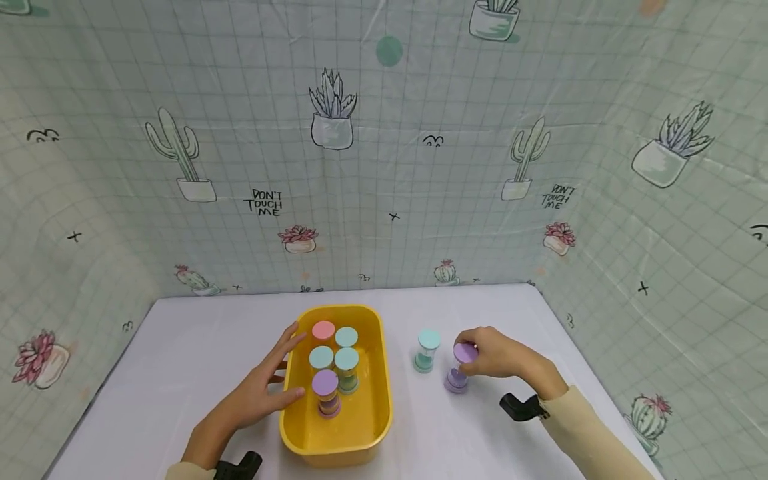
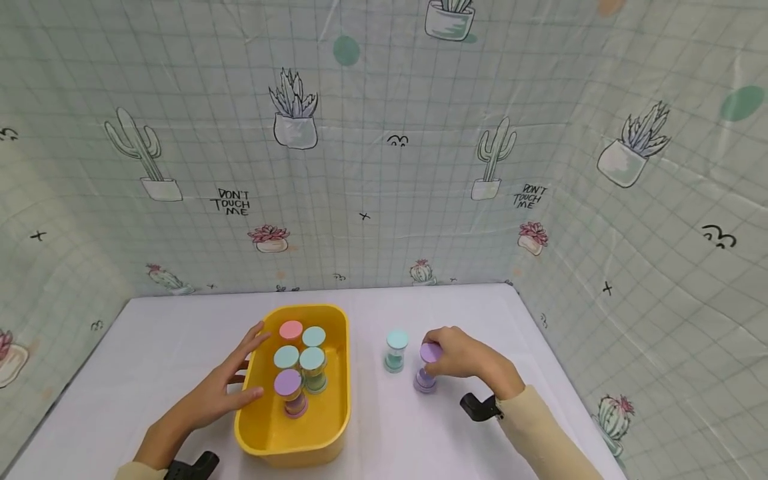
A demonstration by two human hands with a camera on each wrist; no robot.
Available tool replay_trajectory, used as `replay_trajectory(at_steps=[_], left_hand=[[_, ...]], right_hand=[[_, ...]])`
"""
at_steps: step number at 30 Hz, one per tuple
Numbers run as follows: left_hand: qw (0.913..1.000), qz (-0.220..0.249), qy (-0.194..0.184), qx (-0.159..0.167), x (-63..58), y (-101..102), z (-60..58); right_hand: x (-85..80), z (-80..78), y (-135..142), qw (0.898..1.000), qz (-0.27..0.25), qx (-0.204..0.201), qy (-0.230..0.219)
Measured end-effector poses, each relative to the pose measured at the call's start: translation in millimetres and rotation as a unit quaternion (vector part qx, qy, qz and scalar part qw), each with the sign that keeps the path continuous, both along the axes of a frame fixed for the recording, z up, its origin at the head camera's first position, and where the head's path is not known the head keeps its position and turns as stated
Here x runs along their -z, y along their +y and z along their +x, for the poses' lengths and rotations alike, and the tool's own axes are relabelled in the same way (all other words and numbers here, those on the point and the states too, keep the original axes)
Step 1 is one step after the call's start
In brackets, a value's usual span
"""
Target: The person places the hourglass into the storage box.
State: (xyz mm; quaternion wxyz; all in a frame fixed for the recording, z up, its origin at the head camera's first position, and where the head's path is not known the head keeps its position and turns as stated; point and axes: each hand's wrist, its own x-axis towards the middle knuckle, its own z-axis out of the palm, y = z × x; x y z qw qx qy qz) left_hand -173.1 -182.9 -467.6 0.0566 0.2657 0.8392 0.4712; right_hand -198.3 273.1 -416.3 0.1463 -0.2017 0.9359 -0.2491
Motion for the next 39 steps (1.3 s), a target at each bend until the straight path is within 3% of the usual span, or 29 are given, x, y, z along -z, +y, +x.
replay_trajectory(at_steps=[13,20,28,39], left_hand=[[1.0000,0.003,0.006,0.002,-1.8,-1,1.6],[1.0000,-0.002,0.005,0.000,0.9,-3,1.5],[0.9999,-0.009,0.007,-0.005,2.4,-1,-0.4],[0.9999,0.005,0.011,0.007,0.5,0,0.7]], right_hand=[[-92.6,14.9,-49,0.992,-0.031,-0.118,0.024],[-122.2,8.5,-94,0.985,-0.041,-0.161,0.050],[-118.5,-7.6,-147,0.974,-0.009,-0.222,0.038],[-83.7,-17.3,-181,0.967,0.028,-0.251,-0.027]])
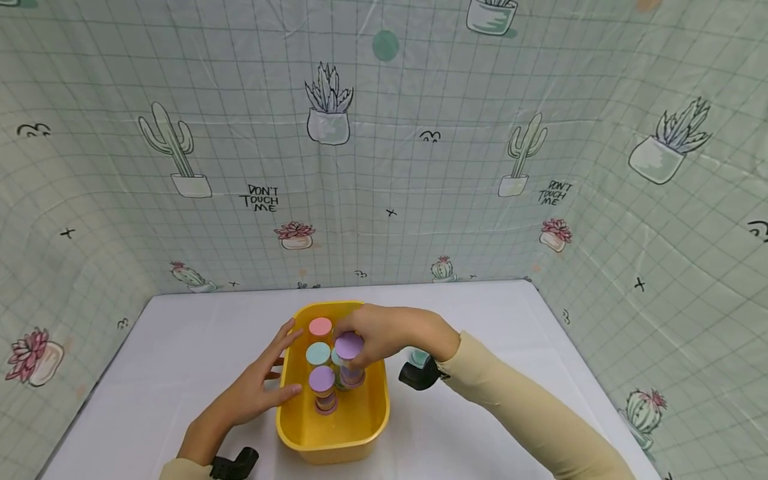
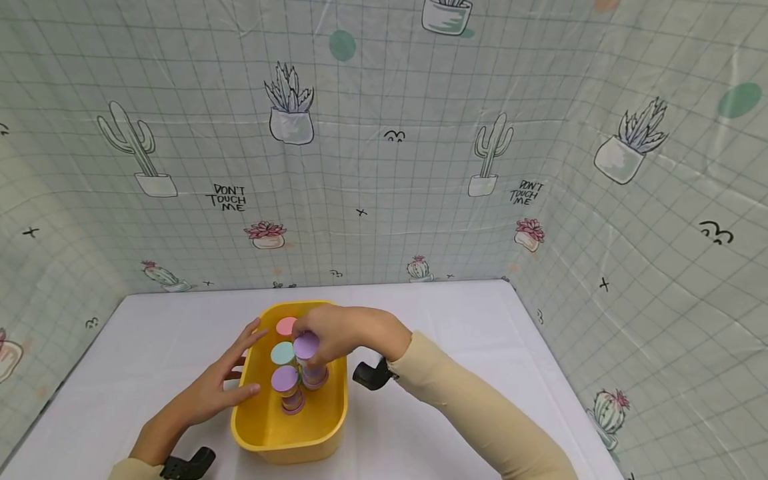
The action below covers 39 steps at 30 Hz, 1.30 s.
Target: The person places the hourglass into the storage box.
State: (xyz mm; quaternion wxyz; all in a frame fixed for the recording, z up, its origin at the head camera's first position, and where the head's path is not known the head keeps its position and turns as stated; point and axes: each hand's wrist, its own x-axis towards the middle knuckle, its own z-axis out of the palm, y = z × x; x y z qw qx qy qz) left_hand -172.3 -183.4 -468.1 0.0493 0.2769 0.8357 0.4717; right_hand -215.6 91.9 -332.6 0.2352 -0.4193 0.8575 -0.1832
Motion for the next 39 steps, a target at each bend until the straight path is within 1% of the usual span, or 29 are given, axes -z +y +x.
replay_trajectory(at_steps=[7,16,21,28,34,39], left_hand=[[1.0000,0.003,0.004,0.005,1.3,0,-0.1],[1.0000,0.001,-0.004,-0.005,5.1,-2,0.3],[1.0000,0.004,-0.004,-0.001,3.8,-1,0.5],[1.0000,-0.005,-0.007,-0.004,3.2,1,-1.4],[1.0000,0.000,-0.009,-0.002,2.7,0,-0.9],[1.0000,0.004,-0.003,0.002,0.3,-1,-0.1]], right_hand=[[18.4,3.7,-8,0.999,0.037,-0.001,-0.003],[35.7,11.6,-14,0.996,0.087,0.003,-0.011],[43.5,13.5,-17,0.994,0.107,-0.002,-0.010],[48.3,11.1,-20,0.992,0.122,-0.020,-0.003],[51.2,9.7,-24,0.993,0.115,-0.038,0.006],[52.2,10.1,-27,0.992,0.118,-0.036,0.018]])
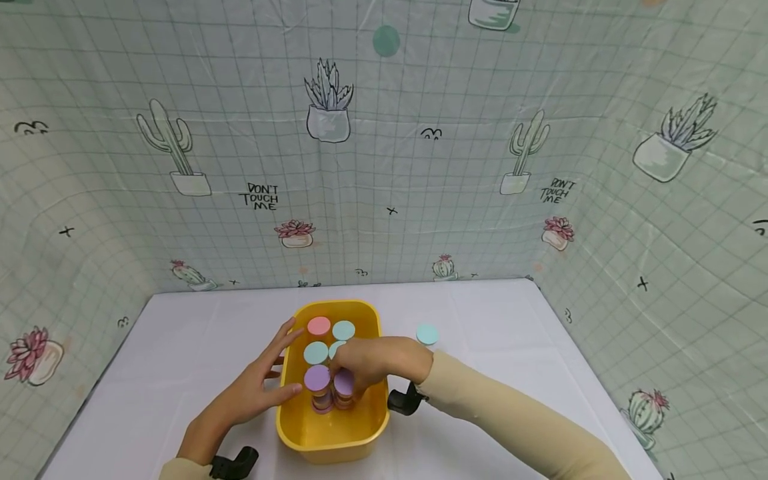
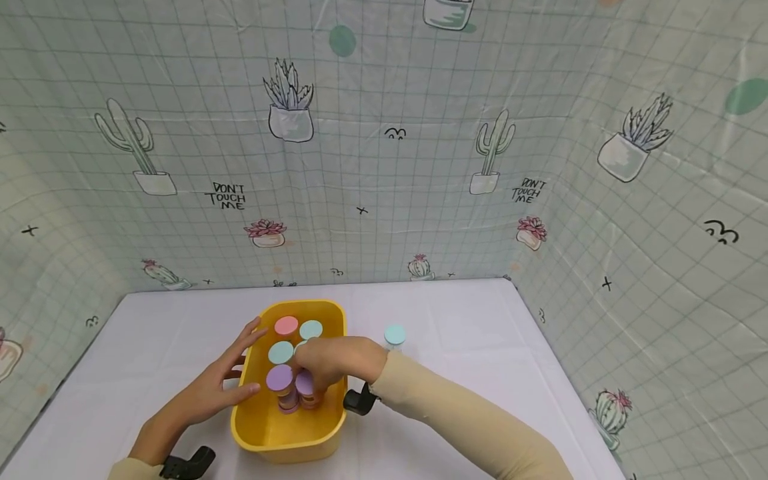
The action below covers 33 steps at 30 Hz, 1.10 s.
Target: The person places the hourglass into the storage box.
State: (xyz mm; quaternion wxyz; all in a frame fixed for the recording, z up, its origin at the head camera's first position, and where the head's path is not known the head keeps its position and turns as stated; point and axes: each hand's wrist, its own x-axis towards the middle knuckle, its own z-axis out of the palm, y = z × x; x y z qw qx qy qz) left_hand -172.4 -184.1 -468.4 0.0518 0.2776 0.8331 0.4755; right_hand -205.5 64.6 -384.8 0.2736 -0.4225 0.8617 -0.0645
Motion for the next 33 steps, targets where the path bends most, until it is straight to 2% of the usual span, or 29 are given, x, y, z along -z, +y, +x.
replay_trajectory(at_steps=[9,17,23,26,33], left_hand=[[1.0000,0.002,0.002,0.005,-1.7,-1,-0.2],[1.0000,-0.002,-0.002,0.000,0.4,0,0.2],[1.0000,0.000,0.008,0.000,-1.1,0,0.2],[0.9999,0.003,0.011,0.005,-1.0,0,-0.1],[1.0000,0.001,0.008,0.002,0.9,1,0.6]], right_hand=[[0.9,1.9,-3,1.000,0.006,0.007,0.019],[1.7,3.5,4,0.999,-0.036,0.005,0.001],[-0.2,3.5,7,0.998,-0.065,-0.010,0.026],[-0.5,4.3,7,0.998,-0.058,-0.011,0.031],[3.0,8.2,6,0.999,-0.031,0.012,0.007]])
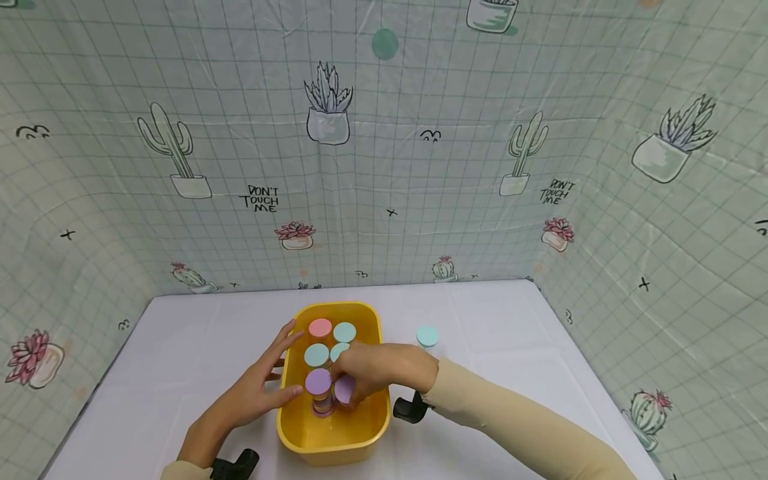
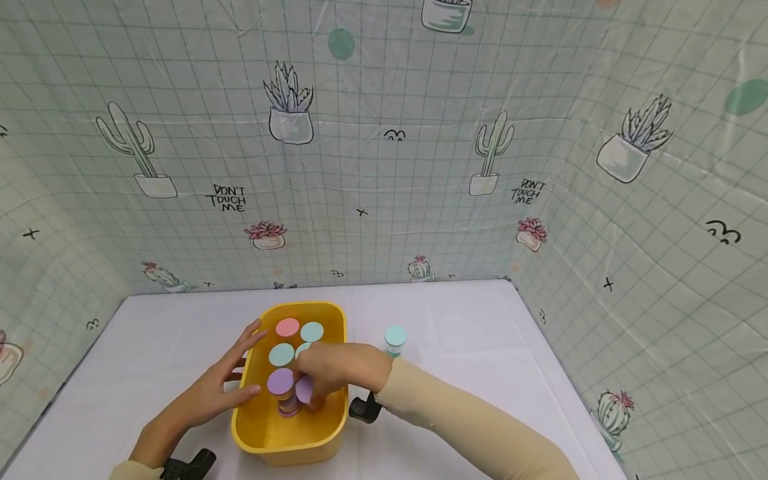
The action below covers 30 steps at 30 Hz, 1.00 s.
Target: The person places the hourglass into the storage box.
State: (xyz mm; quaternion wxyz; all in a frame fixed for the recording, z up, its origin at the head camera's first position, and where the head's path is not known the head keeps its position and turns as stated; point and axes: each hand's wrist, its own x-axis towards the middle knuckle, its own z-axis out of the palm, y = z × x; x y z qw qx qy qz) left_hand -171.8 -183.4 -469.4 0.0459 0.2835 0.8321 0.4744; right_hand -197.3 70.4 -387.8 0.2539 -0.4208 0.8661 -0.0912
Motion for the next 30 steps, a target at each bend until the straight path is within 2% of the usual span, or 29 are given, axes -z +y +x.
replay_trajectory(at_steps=[9,20,24,30], left_hand=[[0.9999,-0.010,-0.009,-0.010,-0.9,-1,1.5],[0.9997,-0.015,-0.009,-0.015,-1.0,-1,0.7],[0.9996,-0.016,-0.011,-0.018,-1.1,-2,0.7],[0.9997,-0.012,-0.017,-0.016,-1.4,0,0.6]], right_hand=[[2.2,-2.3,-1,1.000,0.006,-0.022,-0.010],[-0.9,-4.3,5,0.998,-0.026,-0.035,0.047],[-4.4,-6.8,10,0.997,-0.052,-0.027,0.047],[-16.9,-14.8,32,0.993,-0.116,0.016,0.015]])
